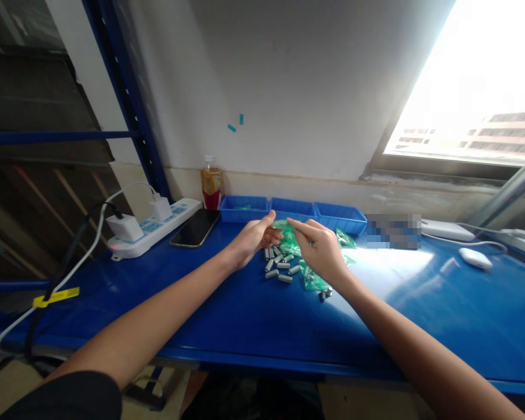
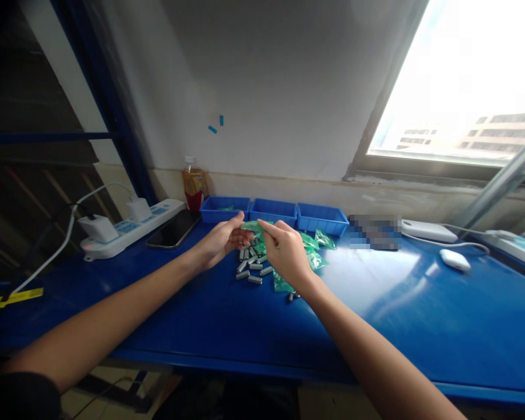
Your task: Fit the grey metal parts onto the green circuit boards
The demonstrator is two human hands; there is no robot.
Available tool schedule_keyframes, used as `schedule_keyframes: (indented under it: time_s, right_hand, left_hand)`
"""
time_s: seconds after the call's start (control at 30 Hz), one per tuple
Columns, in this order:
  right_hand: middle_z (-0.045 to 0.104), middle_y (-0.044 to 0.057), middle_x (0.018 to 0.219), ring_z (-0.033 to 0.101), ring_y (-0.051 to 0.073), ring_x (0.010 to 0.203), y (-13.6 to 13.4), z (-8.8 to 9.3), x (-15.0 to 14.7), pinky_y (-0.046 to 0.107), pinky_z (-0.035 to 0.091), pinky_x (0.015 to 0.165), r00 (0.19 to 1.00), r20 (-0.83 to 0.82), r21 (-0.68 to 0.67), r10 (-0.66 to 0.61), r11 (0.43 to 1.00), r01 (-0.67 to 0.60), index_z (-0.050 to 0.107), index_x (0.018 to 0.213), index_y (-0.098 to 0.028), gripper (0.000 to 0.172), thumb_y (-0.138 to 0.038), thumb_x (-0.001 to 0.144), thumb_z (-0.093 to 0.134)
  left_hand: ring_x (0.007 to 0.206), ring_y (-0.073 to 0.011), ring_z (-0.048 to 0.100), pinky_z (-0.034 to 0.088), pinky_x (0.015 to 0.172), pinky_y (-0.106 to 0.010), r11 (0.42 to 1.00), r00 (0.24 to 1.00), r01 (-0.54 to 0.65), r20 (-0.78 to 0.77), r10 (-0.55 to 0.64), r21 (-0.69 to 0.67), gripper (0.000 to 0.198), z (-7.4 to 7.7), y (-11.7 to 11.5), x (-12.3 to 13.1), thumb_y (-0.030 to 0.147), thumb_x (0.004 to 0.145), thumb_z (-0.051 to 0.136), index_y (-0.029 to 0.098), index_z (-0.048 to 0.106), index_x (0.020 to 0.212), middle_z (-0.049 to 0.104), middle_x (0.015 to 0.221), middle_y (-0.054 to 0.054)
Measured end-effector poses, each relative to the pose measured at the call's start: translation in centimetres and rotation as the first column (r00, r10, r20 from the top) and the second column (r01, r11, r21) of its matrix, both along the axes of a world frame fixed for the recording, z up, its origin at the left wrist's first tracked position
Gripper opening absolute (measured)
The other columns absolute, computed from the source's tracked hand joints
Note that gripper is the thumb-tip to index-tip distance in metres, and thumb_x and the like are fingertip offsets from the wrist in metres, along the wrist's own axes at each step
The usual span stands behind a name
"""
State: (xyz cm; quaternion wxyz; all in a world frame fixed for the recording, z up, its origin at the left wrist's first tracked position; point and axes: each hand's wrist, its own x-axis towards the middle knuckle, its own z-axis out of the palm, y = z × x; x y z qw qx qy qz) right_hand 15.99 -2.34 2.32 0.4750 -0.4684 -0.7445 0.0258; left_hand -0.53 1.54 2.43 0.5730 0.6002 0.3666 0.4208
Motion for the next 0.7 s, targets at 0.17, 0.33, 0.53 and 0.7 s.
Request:
schedule_keyframes:
  time_s: [0.17, 0.33, 0.53, 0.7]
  right_hand:
    - [0.061, 0.006, 0.101, 0.057, 0.019, 0.092, -0.1, 0.0, -0.3, 0.030, 0.046, 0.076, 0.991, -0.108, -0.055, 0.080, 0.995, -0.087, 0.069, 0.106, -0.024, 0.033, -0.021, 0.078, 0.052]
    - [0.063, 0.006, 0.083, 0.058, 0.018, 0.078, 0.4, 0.9, 0.1, 0.027, 0.045, 0.061, 0.811, -0.584, -0.384, -0.049, 0.896, -0.223, 0.069, 0.079, -0.017, 0.036, -0.050, 0.079, 0.052]
    - [0.050, -0.003, 0.054, 0.045, 0.010, 0.050, 0.5, 1.1, 0.4, 0.024, 0.036, 0.049, 0.822, -0.563, -0.342, -0.082, 0.929, -0.142, 0.068, 0.082, -0.015, 0.026, -0.039, 0.075, 0.061]
    - [0.059, 0.001, 0.062, 0.051, 0.012, 0.055, 0.1, 0.3, 0.3, 0.026, 0.040, 0.057, 0.997, -0.053, 0.030, -0.047, 0.998, 0.049, 0.073, 0.097, -0.017, 0.027, -0.028, 0.084, 0.051]
  left_hand:
    - [0.064, -0.0114, 0.056, 0.041, 0.057, -0.021, 0.942, 0.981, -0.189, 0.012, 0.193, 0.276, 0.019, -0.2, 0.4, -0.2, 0.030, 0.083, 0.059, 0.014, 0.063, 0.093, 0.063, 0.078, -0.003]
    - [0.088, -0.0166, 0.055, 0.044, 0.082, -0.031, 0.499, 0.897, -0.031, -0.195, 0.396, 0.866, 0.019, -0.3, -0.3, -0.8, 0.022, 0.088, 0.054, 0.021, 0.064, 0.104, 0.064, 0.095, -0.004]
    - [0.100, -0.0213, 0.052, 0.041, 0.092, -0.037, 0.514, 0.864, 0.115, -0.341, 0.370, 0.850, 0.027, -0.5, -0.5, -0.6, 0.028, 0.085, 0.059, 0.022, 0.062, 0.111, 0.063, 0.104, -0.006]
    - [0.069, -0.0147, 0.060, 0.044, 0.058, -0.023, 0.977, 0.994, -0.053, -0.084, 0.072, 0.208, 0.041, 0.0, 0.0, -0.1, 0.048, 0.090, 0.045, 0.012, 0.062, 0.098, 0.067, 0.082, -0.008]
